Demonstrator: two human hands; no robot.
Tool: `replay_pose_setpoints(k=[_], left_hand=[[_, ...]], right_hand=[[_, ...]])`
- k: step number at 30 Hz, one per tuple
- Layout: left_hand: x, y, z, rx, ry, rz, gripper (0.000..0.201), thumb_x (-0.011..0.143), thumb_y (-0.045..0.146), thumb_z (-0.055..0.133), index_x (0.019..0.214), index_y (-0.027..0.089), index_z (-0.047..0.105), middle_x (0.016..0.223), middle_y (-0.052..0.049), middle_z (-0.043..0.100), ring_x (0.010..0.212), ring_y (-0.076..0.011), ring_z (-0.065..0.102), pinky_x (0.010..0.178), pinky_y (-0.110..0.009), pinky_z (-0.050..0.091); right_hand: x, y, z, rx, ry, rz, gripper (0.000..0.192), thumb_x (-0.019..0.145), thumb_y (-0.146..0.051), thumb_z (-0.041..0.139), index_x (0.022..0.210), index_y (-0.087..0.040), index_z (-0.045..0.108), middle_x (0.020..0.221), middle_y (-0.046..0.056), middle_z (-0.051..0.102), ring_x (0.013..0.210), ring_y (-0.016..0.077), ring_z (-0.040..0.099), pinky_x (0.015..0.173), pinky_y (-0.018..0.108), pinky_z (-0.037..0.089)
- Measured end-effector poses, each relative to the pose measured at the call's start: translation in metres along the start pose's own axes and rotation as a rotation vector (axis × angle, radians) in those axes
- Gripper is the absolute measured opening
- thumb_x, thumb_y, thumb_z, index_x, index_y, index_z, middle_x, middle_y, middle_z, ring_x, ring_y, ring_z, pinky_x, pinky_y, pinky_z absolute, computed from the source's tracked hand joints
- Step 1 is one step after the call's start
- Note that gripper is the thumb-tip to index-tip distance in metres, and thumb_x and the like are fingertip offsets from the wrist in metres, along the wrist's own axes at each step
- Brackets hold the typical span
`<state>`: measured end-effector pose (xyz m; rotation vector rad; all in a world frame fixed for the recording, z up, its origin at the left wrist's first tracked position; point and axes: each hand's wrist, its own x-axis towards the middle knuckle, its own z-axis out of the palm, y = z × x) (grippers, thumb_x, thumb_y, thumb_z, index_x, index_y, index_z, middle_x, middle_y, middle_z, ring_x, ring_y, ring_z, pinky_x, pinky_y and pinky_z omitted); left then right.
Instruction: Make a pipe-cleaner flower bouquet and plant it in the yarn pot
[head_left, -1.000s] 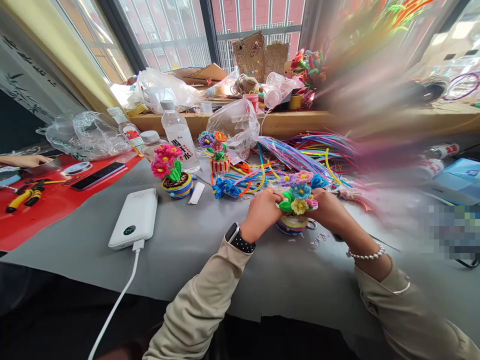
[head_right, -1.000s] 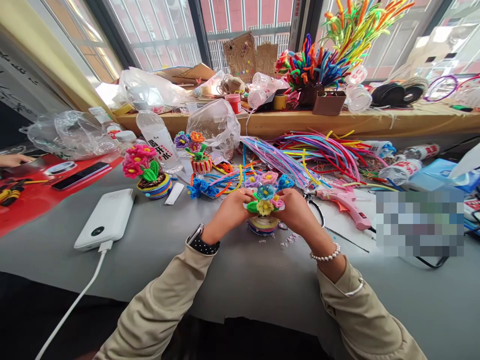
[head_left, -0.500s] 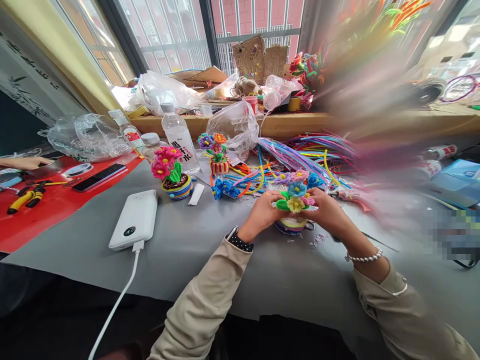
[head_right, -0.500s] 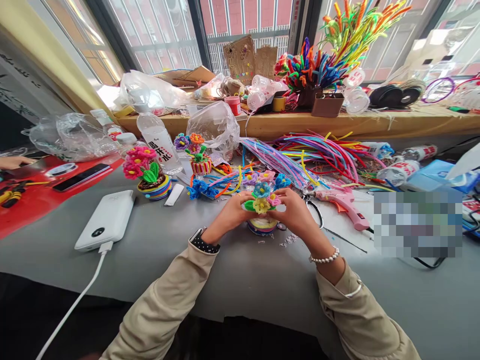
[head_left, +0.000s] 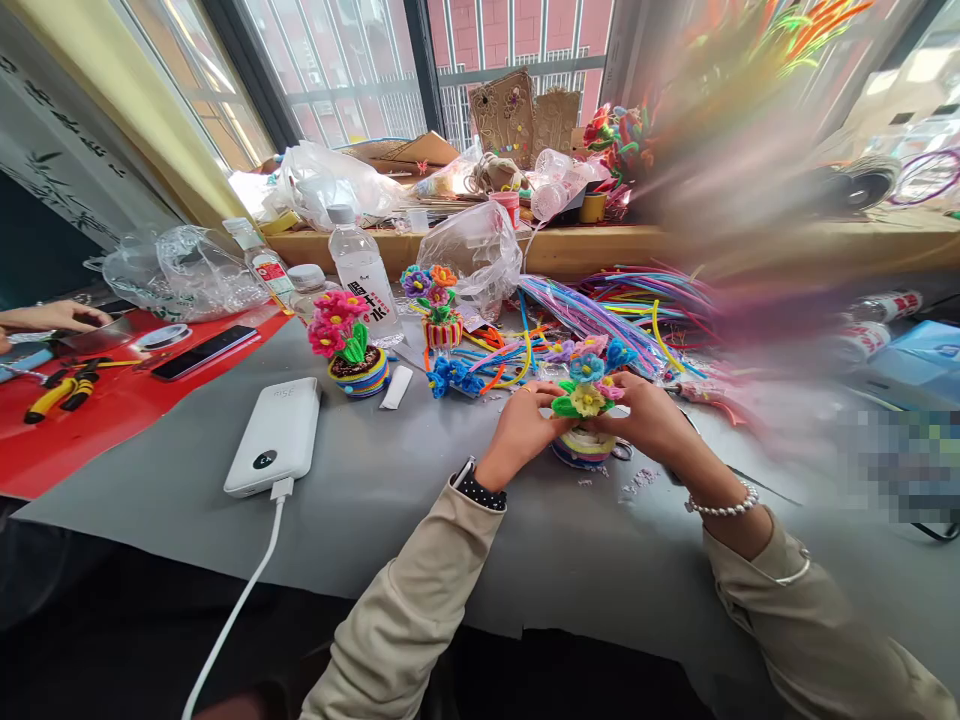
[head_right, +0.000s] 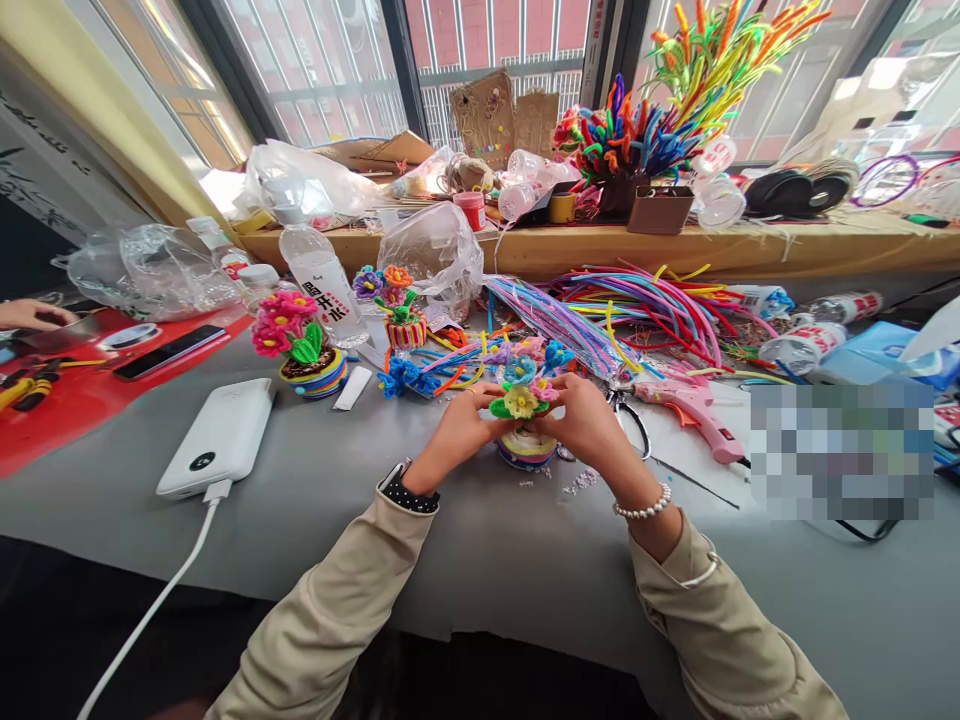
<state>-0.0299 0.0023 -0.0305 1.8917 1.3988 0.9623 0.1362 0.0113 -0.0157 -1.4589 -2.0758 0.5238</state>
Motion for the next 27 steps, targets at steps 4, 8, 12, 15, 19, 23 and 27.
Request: replay_pose_setpoints(k=[4,8,12,15,19,23,27], left_hand=[[0.0002,0.0014,-0.0014,0.053,-0.023,-0.022,0.022,0.063,0.034,0.065,0.075,0.016,0.07,0.097,-0.006,0.062,0.091,-0.019,0.056,0.082,-0.029,0.043],[0.0021,0.003,-0.0041,0.103,-0.06,-0.014,0.022,0.063,0.034,0.064,0.074,0.016,0.07,0.094,-0.006,0.063,0.087,-0.0192,0.057,0.077,-0.027,0.044],[0.0018,0.0042,-0.0038,0.144,-0.047,0.003,0.021,0.064,0.035,0.063,0.074,0.017,0.07,0.093,-0.005,0.064,0.087,-0.0192,0.057,0.078,-0.026,0.043],[-0.0004,0.0046,-0.0022,0.147,-0.004,0.004,0.025,0.065,0.037,0.063,0.079,0.018,0.07,0.099,-0.005,0.062,0.09,-0.0194,0.056,0.081,-0.027,0.042],[-0.0024,0.0048,-0.0011,0.135,0.034,0.018,0.027,0.065,0.038,0.062,0.08,0.017,0.069,0.102,-0.007,0.06,0.094,-0.0197,0.054,0.084,-0.029,0.041],[-0.002,0.0048,-0.0017,0.142,0.015,0.0,0.025,0.065,0.038,0.063,0.076,0.017,0.069,0.102,-0.006,0.06,0.092,-0.0195,0.055,0.084,-0.029,0.041],[-0.0006,0.0039,-0.0021,0.158,0.002,0.004,0.024,0.065,0.037,0.062,0.077,0.018,0.069,0.101,-0.005,0.06,0.09,-0.0193,0.055,0.083,-0.029,0.042]], right_hand=[[0.001,-0.001,-0.0009,-0.061,0.043,0.036,0.016,0.052,-0.022,0.071,0.068,-0.02,0.068,0.081,0.005,0.062,0.076,0.0242,0.058,0.067,0.034,0.045],[-0.0027,0.0033,-0.0019,-0.004,0.019,-0.031,0.014,0.06,-0.026,0.067,0.072,-0.021,0.07,0.097,0.006,0.061,0.092,0.0252,0.056,0.081,0.036,0.043],[-0.0048,0.0048,-0.0026,0.05,0.026,-0.041,0.014,0.063,-0.027,0.065,0.074,-0.022,0.071,0.1,0.006,0.06,0.094,0.024,0.056,0.083,0.035,0.044],[-0.0039,0.005,-0.0023,0.042,0.02,-0.05,0.014,0.063,-0.028,0.066,0.074,-0.021,0.071,0.098,0.007,0.061,0.092,0.0248,0.057,0.082,0.036,0.044],[-0.003,0.0072,-0.0021,0.045,0.016,-0.072,0.014,0.062,-0.025,0.066,0.075,-0.022,0.071,0.098,0.006,0.06,0.092,0.0245,0.057,0.083,0.036,0.044],[-0.0043,0.0077,-0.0022,0.07,0.0,-0.09,0.013,0.061,-0.024,0.064,0.073,-0.021,0.07,0.099,0.007,0.06,0.094,0.0247,0.056,0.084,0.036,0.043],[-0.0058,0.0054,-0.0016,0.078,0.004,-0.076,0.013,0.061,-0.025,0.064,0.073,-0.02,0.068,0.099,0.007,0.059,0.092,0.0242,0.056,0.081,0.036,0.043]])
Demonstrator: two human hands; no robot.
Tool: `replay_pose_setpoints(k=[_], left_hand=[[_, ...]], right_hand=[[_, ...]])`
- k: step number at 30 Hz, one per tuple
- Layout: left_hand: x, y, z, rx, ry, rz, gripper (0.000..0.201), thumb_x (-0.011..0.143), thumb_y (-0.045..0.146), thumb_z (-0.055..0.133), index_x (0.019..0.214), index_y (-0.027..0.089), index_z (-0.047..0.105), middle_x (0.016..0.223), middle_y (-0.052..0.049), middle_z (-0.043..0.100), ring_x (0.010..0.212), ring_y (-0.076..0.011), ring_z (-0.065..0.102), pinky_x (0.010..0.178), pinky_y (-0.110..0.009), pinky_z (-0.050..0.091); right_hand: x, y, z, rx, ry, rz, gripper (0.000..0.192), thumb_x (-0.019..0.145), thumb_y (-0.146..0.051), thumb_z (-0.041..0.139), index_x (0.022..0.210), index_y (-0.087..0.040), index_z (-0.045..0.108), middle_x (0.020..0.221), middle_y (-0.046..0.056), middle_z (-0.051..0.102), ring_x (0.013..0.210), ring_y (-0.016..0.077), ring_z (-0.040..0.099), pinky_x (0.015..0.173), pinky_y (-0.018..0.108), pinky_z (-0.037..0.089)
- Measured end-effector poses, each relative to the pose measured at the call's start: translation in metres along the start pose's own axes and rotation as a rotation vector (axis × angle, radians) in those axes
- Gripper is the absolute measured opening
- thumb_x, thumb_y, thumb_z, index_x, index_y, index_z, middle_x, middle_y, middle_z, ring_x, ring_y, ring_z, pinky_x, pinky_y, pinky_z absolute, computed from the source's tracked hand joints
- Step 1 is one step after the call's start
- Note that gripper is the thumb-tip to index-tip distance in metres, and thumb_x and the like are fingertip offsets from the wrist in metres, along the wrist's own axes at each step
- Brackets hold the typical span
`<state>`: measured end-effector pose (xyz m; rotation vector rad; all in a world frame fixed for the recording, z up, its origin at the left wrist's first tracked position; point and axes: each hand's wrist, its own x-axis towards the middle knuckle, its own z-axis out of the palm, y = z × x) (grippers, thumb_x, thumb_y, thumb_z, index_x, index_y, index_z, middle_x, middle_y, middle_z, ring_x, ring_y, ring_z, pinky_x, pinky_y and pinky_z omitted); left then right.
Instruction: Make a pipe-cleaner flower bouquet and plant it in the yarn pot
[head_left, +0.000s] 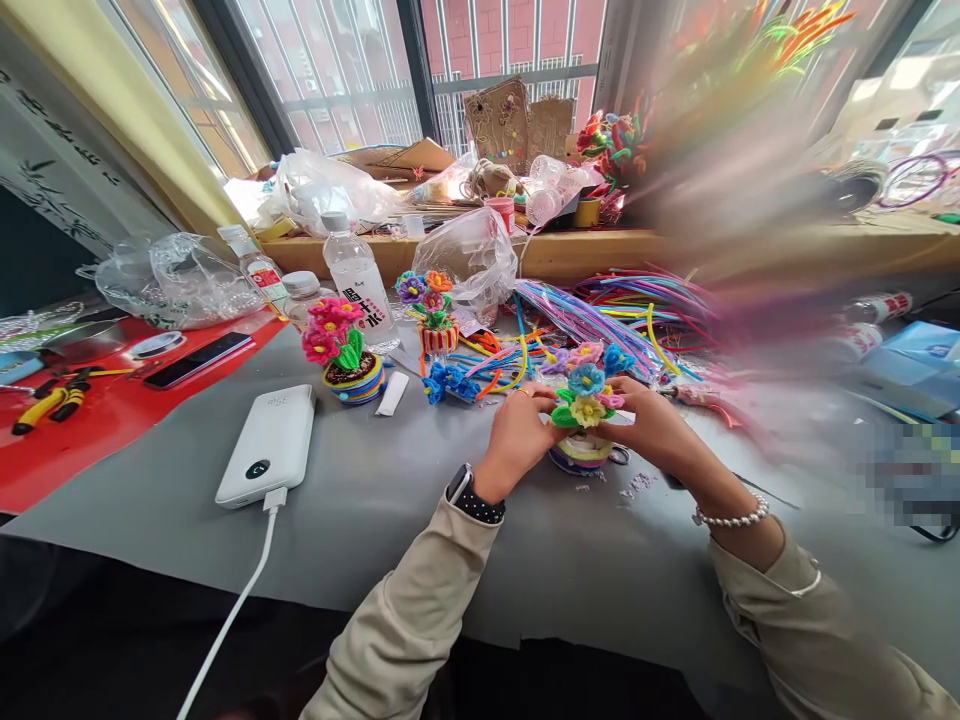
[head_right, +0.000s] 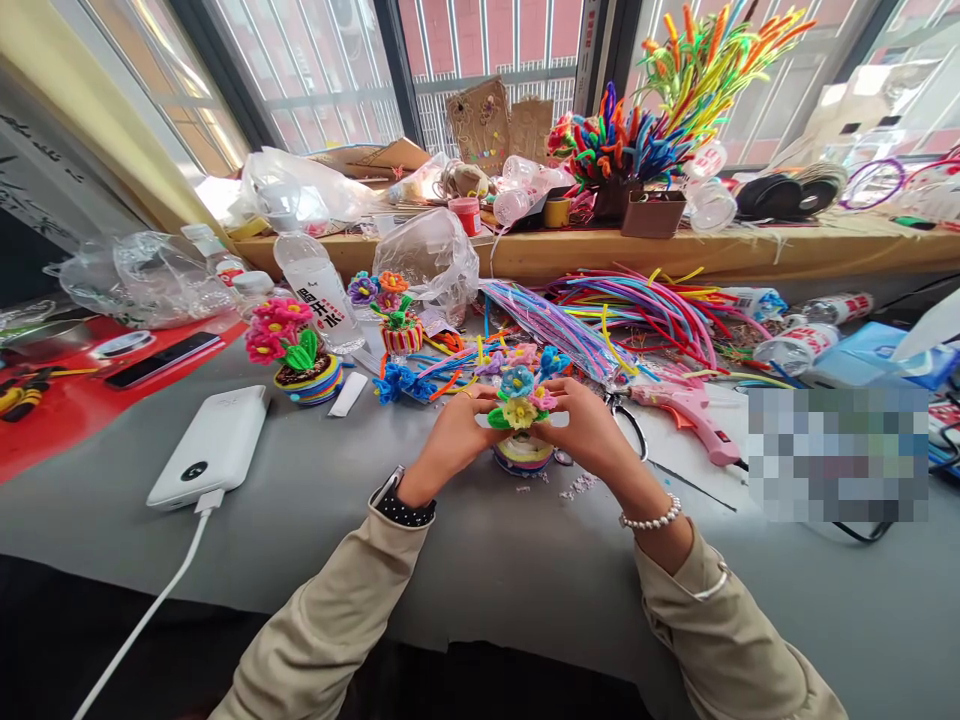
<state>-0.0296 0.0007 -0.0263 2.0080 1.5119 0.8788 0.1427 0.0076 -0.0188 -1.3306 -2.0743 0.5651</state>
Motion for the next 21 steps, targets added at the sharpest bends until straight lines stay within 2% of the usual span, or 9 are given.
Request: replay_pose_setpoints(k=[10,14,17,21], left_hand=[[0.005,0.007,-0.004,0.136,-0.058,-0.012,0.013,0.058,0.027,0.066,0.065,0.017,0.068,0.091,-0.004,0.065,0.086,-0.0184,0.057,0.075,-0.025,0.043],[0.006,0.009,-0.006,0.156,-0.091,-0.016,0.012,0.059,0.028,0.065,0.062,0.016,0.067,0.089,-0.005,0.066,0.085,-0.0187,0.058,0.073,-0.025,0.043],[0.007,0.007,-0.006,0.131,-0.104,-0.013,0.014,0.059,0.028,0.065,0.065,0.015,0.068,0.089,-0.006,0.066,0.087,-0.0186,0.057,0.074,-0.025,0.043],[0.008,0.0,-0.004,0.058,-0.107,-0.006,0.022,0.06,0.033,0.065,0.072,0.015,0.069,0.091,-0.006,0.064,0.088,-0.0191,0.057,0.077,-0.026,0.043]], right_hand=[[0.003,-0.006,0.001,-0.127,-0.032,0.06,0.006,0.058,-0.022,0.063,0.06,-0.017,0.063,0.079,0.004,0.058,0.068,0.0172,0.055,0.058,0.025,0.041],[0.005,-0.01,-0.001,-0.124,-0.119,0.082,0.007,0.06,-0.02,0.061,0.055,-0.015,0.06,0.071,0.003,0.059,0.065,0.0163,0.055,0.053,0.023,0.04],[0.004,-0.011,-0.003,-0.114,-0.113,0.118,0.005,0.06,-0.02,0.062,0.062,-0.015,0.064,0.076,0.003,0.061,0.069,0.0177,0.057,0.057,0.024,0.042],[0.002,-0.008,-0.004,-0.095,-0.069,0.093,0.017,0.062,-0.023,0.064,0.077,-0.017,0.067,0.095,0.007,0.061,0.084,0.0214,0.058,0.073,0.029,0.045]])
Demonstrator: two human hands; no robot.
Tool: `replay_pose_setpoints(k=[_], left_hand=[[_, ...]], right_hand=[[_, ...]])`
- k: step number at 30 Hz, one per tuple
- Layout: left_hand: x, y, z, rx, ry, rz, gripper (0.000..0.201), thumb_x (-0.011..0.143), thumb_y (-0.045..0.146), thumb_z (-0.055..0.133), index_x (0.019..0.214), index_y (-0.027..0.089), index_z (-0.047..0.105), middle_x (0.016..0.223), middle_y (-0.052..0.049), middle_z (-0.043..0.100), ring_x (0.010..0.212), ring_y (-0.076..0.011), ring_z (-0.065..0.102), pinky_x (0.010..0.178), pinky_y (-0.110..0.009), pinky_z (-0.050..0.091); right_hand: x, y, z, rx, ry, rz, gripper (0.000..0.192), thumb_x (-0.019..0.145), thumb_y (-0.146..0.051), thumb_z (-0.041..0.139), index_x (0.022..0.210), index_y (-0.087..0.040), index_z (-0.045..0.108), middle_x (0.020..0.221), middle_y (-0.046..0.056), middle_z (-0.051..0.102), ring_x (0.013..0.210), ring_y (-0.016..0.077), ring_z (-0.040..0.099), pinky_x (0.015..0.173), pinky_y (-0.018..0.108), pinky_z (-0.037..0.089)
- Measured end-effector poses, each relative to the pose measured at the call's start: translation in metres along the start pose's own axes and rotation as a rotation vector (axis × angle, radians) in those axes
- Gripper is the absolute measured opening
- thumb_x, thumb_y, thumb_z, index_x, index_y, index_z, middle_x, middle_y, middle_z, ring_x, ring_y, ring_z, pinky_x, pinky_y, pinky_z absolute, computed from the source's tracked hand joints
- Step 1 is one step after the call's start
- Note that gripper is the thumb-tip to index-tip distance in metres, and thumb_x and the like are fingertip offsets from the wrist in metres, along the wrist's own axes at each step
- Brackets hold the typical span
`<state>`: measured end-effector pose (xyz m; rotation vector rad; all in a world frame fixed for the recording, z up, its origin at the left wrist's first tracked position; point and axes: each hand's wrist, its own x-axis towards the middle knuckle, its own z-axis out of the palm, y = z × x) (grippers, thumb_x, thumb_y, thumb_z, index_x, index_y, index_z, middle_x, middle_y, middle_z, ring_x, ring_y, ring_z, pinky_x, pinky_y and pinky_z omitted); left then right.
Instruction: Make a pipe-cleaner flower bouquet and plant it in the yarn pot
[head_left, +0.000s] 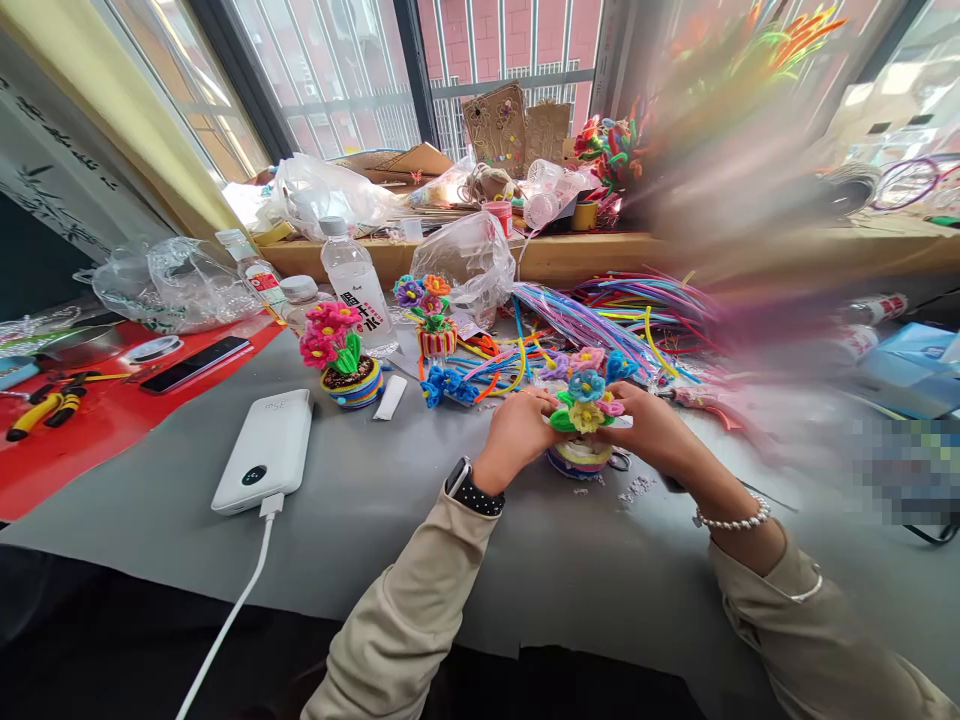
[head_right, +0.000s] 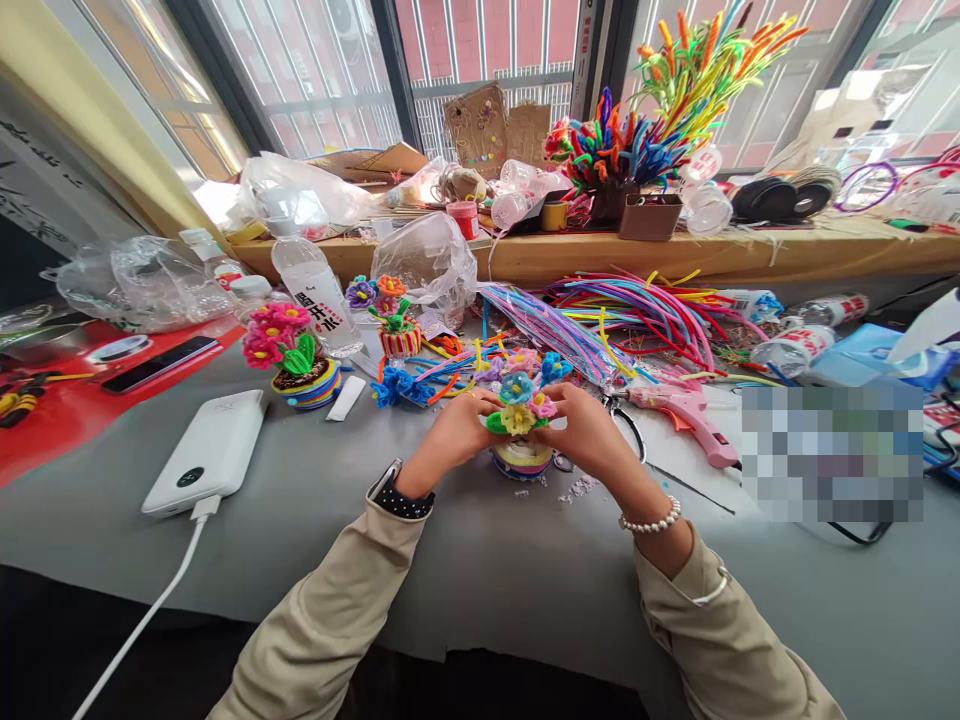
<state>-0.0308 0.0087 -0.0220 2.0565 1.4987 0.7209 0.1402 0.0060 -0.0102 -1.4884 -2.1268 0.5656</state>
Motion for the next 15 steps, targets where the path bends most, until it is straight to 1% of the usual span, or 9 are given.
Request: replay_pose_setpoints(k=[3,6,9,12,15], left_hand=[[0.0009,-0.0037,0.0024,-0.057,0.027,0.015,0.026,0.059,0.036,0.066,0.074,0.015,0.069,0.096,-0.007,0.063,0.089,-0.0193,0.057,0.08,-0.027,0.043],[0.0009,-0.0044,0.0037,-0.092,0.056,0.014,0.028,0.058,0.037,0.067,0.075,0.015,0.069,0.097,-0.008,0.063,0.088,-0.0195,0.057,0.08,-0.028,0.043],[0.0004,-0.003,0.0031,-0.109,0.04,0.023,0.023,0.059,0.035,0.066,0.072,0.016,0.07,0.092,-0.007,0.064,0.089,-0.0191,0.057,0.079,-0.027,0.044],[-0.0001,-0.001,0.0018,-0.089,0.025,0.004,0.02,0.06,0.034,0.066,0.069,0.017,0.07,0.092,-0.006,0.065,0.088,-0.0183,0.057,0.079,-0.026,0.044],[-0.0005,0.0001,0.0012,-0.073,0.015,-0.018,0.02,0.06,0.033,0.066,0.069,0.016,0.07,0.092,-0.006,0.065,0.088,-0.0183,0.057,0.079,-0.026,0.043]], right_hand=[[-0.0014,0.002,0.0005,-0.01,0.017,-0.028,0.015,0.064,-0.024,0.063,0.076,-0.019,0.069,0.1,0.007,0.061,0.09,0.0226,0.058,0.079,0.032,0.044],[-0.0012,0.0013,0.0014,-0.032,0.04,-0.037,0.013,0.064,-0.022,0.063,0.075,-0.02,0.069,0.1,0.007,0.062,0.09,0.0232,0.058,0.078,0.033,0.045],[0.0003,-0.0009,0.0013,-0.042,0.031,-0.025,0.009,0.061,-0.019,0.063,0.069,-0.02,0.067,0.093,0.005,0.064,0.081,0.0221,0.06,0.07,0.03,0.046],[0.0022,-0.003,0.0012,-0.024,0.02,0.025,0.014,0.059,-0.017,0.063,0.072,-0.019,0.064,0.081,0.004,0.065,0.069,0.0191,0.061,0.06,0.027,0.045],[0.004,-0.0043,0.0027,-0.005,0.006,0.075,0.021,0.056,-0.017,0.063,0.077,-0.018,0.062,0.077,0.003,0.066,0.066,0.0186,0.06,0.056,0.025,0.043]])
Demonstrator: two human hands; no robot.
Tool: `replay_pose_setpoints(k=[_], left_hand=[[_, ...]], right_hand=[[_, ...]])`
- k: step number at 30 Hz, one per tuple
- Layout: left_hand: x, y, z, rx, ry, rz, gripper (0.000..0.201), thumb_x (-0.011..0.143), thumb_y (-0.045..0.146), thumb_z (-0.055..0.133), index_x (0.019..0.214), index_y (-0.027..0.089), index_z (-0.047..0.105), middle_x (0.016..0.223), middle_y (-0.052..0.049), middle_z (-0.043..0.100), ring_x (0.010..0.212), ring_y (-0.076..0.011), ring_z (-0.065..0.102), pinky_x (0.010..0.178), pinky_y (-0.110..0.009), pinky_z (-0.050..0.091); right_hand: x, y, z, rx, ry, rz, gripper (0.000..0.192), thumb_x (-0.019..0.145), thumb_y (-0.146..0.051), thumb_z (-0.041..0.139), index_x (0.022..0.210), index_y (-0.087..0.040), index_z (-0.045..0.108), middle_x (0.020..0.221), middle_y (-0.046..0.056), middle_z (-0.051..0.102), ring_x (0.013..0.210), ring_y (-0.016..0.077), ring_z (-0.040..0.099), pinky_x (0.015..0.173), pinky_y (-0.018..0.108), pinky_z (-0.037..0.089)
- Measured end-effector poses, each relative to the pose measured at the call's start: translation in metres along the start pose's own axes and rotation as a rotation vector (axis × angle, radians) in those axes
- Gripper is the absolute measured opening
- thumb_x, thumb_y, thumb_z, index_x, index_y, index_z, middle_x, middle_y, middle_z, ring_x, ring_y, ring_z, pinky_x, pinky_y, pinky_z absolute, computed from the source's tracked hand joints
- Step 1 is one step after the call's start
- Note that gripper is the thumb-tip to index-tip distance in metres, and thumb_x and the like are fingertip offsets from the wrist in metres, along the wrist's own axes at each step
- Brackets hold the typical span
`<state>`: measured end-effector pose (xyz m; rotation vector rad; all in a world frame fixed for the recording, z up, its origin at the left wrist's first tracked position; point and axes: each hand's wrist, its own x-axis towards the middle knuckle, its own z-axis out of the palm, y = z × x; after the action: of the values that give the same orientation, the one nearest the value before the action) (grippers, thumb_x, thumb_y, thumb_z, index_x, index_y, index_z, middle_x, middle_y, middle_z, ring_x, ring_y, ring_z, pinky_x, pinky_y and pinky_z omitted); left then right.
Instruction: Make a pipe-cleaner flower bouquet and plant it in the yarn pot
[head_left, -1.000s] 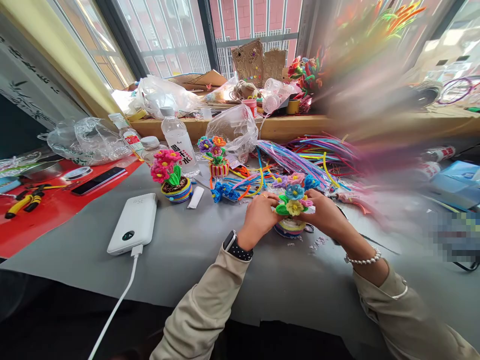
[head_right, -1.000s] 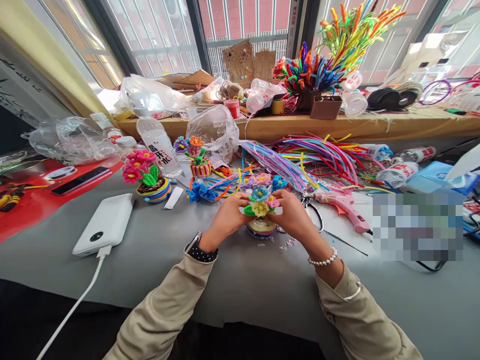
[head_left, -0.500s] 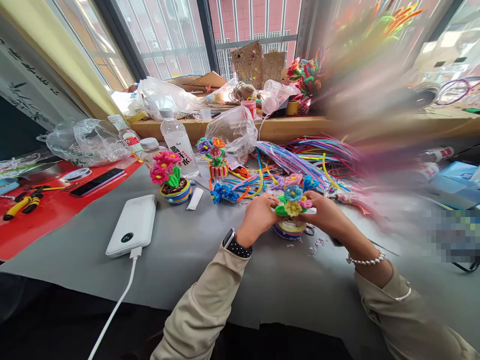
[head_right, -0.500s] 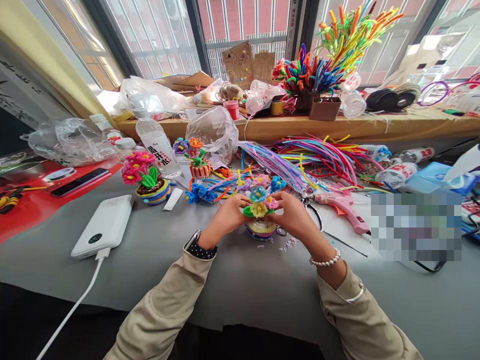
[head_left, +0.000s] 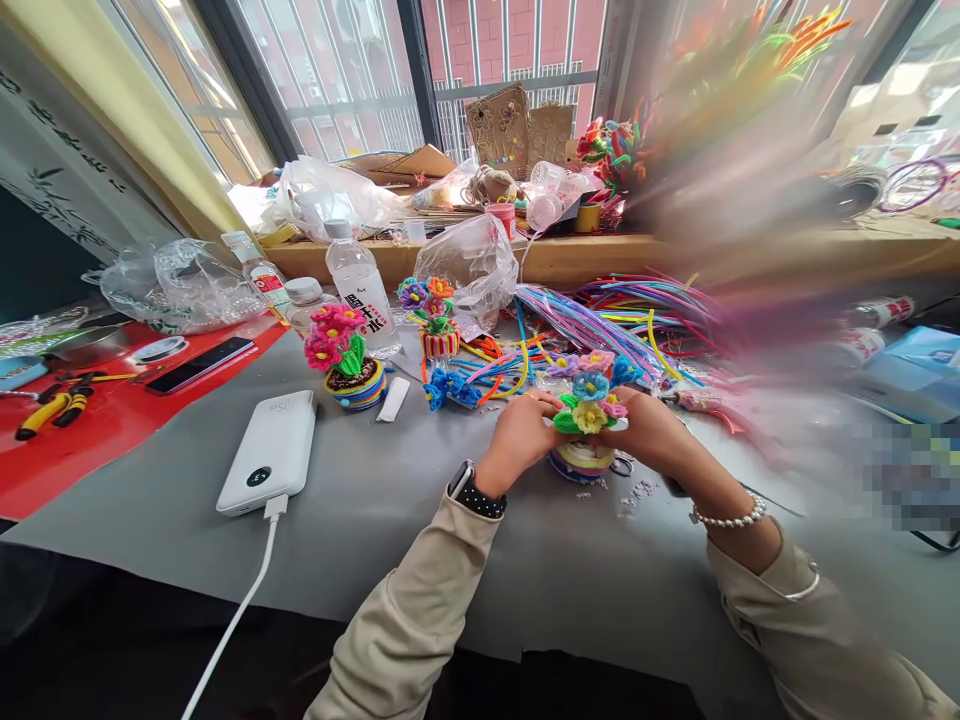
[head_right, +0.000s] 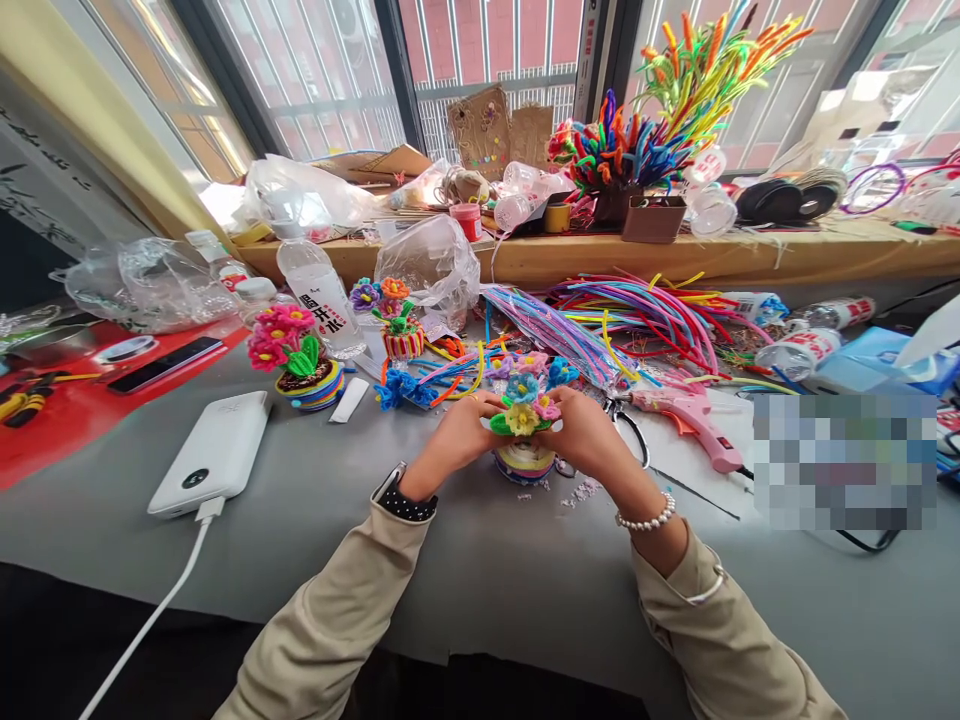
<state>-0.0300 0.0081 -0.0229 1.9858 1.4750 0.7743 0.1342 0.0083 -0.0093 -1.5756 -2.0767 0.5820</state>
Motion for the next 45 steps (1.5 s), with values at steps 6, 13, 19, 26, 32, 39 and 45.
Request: replay_pose_setpoints(k=[6,13,19,26,32,39,45], left_hand=[[0.0,-0.001,0.0,0.013,-0.018,-0.012,0.024,0.058,0.033,0.067,0.073,0.015,0.07,0.094,-0.006,0.064,0.087,-0.0191,0.058,0.08,-0.027,0.043],[-0.003,0.001,0.001,-0.042,0.005,0.01,0.021,0.062,0.031,0.066,0.075,0.015,0.07,0.095,-0.008,0.063,0.088,-0.0195,0.058,0.08,-0.028,0.043],[-0.002,-0.001,0.004,-0.067,0.024,0.035,0.021,0.06,0.031,0.067,0.074,0.015,0.069,0.094,-0.008,0.063,0.086,-0.0186,0.058,0.079,-0.027,0.044],[0.001,-0.001,0.005,-0.036,0.041,0.004,0.016,0.057,0.026,0.068,0.07,0.017,0.069,0.097,-0.004,0.062,0.085,-0.0175,0.058,0.081,-0.027,0.044],[0.001,-0.001,0.006,-0.072,0.037,0.04,0.015,0.056,0.027,0.069,0.067,0.017,0.069,0.093,-0.005,0.063,0.086,-0.0185,0.057,0.083,-0.028,0.044],[0.002,-0.003,0.006,-0.08,0.014,0.018,0.016,0.055,0.029,0.069,0.066,0.017,0.069,0.094,-0.003,0.063,0.082,-0.0174,0.058,0.082,-0.028,0.045],[0.001,0.002,0.004,-0.045,0.009,0.006,0.015,0.057,0.026,0.069,0.067,0.016,0.068,0.096,-0.005,0.063,0.086,-0.0191,0.058,0.085,-0.029,0.043]], right_hand=[[-0.001,0.003,0.002,0.014,-0.062,0.012,0.013,0.06,-0.02,0.062,0.072,-0.018,0.062,0.077,0.003,0.065,0.068,0.0201,0.061,0.056,0.025,0.044],[-0.006,0.011,0.0,0.146,0.052,-0.19,0.02,0.065,-0.033,0.062,0.078,-0.019,0.066,0.103,0.008,0.057,0.096,0.0237,0.055,0.086,0.036,0.041],[-0.005,0.013,0.007,0.147,0.117,-0.226,0.017,0.067,-0.033,0.06,0.075,-0.019,0.065,0.093,0.007,0.056,0.088,0.0226,0.055,0.079,0.036,0.044],[-0.004,0.024,0.014,0.131,0.183,-0.258,0.015,0.07,-0.033,0.059,0.076,-0.022,0.066,0.094,0.006,0.053,0.091,0.0229,0.052,0.082,0.038,0.042],[-0.008,0.023,0.015,0.132,0.189,-0.246,0.015,0.071,-0.032,0.058,0.076,-0.021,0.068,0.103,0.008,0.048,0.103,0.0258,0.047,0.088,0.041,0.038],[-0.007,0.024,0.015,0.14,0.183,-0.214,0.012,0.067,-0.03,0.061,0.073,-0.021,0.068,0.098,0.007,0.049,0.1,0.0252,0.05,0.086,0.04,0.04],[-0.007,0.025,0.014,0.15,0.166,-0.219,0.012,0.068,-0.029,0.061,0.074,-0.021,0.068,0.101,0.007,0.05,0.101,0.0247,0.049,0.088,0.04,0.039]])
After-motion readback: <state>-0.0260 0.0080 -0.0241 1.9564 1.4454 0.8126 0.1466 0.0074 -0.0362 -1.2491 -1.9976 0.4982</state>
